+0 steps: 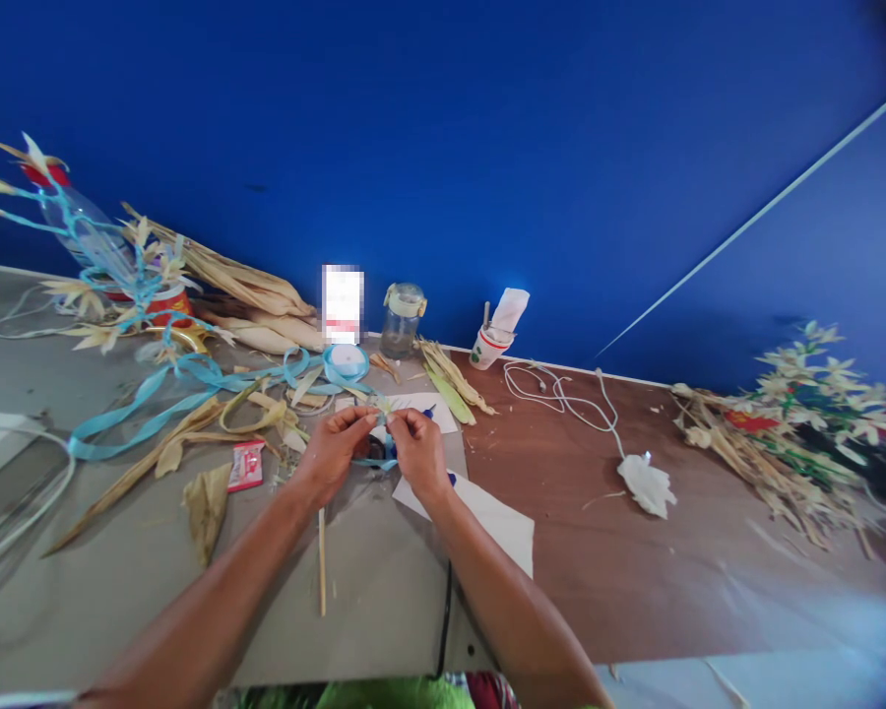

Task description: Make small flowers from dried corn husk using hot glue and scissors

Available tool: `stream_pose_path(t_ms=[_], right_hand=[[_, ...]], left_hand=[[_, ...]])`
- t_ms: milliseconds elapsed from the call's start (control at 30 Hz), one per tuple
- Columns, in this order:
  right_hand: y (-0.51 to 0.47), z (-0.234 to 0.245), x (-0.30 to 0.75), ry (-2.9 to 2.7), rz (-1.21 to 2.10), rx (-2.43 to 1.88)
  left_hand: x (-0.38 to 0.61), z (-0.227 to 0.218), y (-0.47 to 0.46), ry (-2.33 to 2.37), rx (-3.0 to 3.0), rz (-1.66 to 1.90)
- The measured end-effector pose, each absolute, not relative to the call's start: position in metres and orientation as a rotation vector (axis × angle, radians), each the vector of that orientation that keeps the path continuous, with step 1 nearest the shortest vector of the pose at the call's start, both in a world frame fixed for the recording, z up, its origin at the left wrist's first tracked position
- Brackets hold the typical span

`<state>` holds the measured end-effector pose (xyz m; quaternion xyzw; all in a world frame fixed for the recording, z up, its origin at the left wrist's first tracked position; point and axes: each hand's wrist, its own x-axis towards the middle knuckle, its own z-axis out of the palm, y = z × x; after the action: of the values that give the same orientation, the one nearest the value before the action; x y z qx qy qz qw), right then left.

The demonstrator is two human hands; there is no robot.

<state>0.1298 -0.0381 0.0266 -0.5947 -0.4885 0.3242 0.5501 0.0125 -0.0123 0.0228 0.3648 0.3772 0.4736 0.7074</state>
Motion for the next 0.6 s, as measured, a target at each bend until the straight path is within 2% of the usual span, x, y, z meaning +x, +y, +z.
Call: stream_pose_path(t_ms=[400,600], right_hand=[[-0.0359,0.0207,0.1318,-1.224,0.753,-1.395],[-0.0369,0.0178,0.1331,-1.371,0.578,-1.471]], left_hand=[[0.0069,0.0171,-0.0046,0.835,0.704,0.932],[0.0066,0.0207,-0.0050,0.844,0.753,0.942]])
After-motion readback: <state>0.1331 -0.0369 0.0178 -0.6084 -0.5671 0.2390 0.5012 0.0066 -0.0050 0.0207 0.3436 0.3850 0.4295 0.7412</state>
